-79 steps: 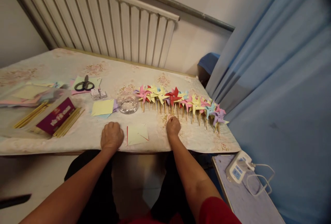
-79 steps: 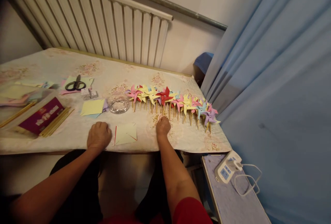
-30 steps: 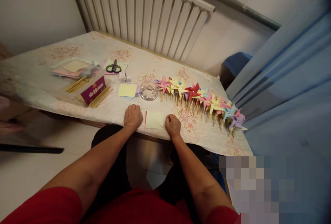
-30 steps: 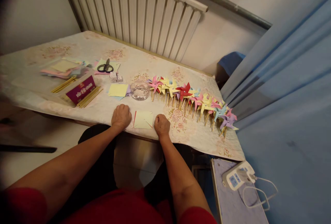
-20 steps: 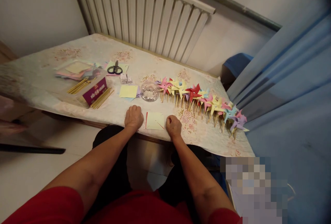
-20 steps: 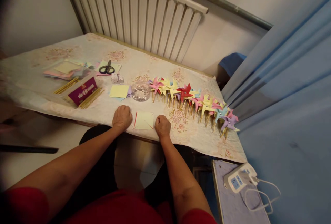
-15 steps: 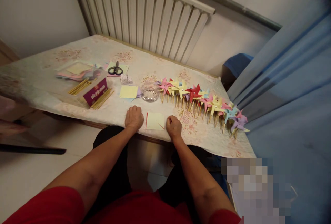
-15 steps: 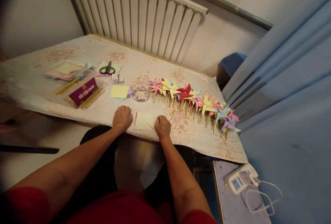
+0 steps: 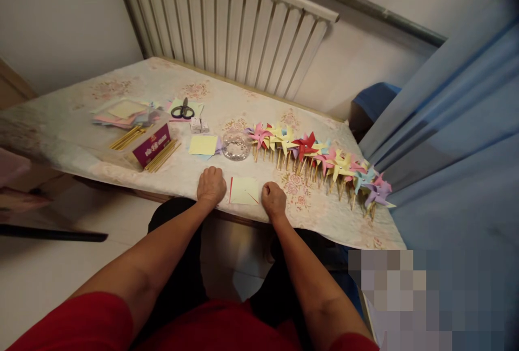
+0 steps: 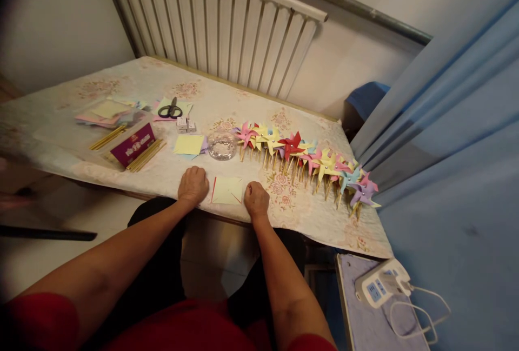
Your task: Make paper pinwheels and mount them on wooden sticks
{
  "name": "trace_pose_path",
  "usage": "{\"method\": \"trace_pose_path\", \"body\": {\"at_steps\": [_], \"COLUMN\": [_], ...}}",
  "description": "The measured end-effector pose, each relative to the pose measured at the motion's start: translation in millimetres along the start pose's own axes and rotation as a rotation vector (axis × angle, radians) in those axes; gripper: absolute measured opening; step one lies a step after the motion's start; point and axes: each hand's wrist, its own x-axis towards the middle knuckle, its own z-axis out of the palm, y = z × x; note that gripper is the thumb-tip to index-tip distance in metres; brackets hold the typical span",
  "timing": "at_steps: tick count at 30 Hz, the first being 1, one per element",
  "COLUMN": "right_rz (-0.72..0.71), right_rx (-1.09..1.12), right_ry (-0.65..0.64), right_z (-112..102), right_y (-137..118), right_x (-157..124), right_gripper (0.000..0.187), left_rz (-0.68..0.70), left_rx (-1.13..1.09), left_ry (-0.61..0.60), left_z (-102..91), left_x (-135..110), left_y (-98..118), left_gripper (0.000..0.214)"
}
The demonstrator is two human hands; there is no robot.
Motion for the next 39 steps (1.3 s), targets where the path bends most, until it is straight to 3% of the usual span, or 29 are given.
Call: {"method": "trace_pose_path", "body": {"at_steps": [39], "right_rz": [-0.005], "right_rx": [0.007], "right_ry": [0.005], "right_z": [1.4], "right_y": [2.1], "right_x": [-0.5], "right_gripper": [0.021], "left_rz": [-0.003], "left_rx": [-0.011], "left_ry": [-0.005], "left_z": [-0.4], "left_x": [-0.5], "left_y": [-0.4], "left_gripper": [0.024]}}
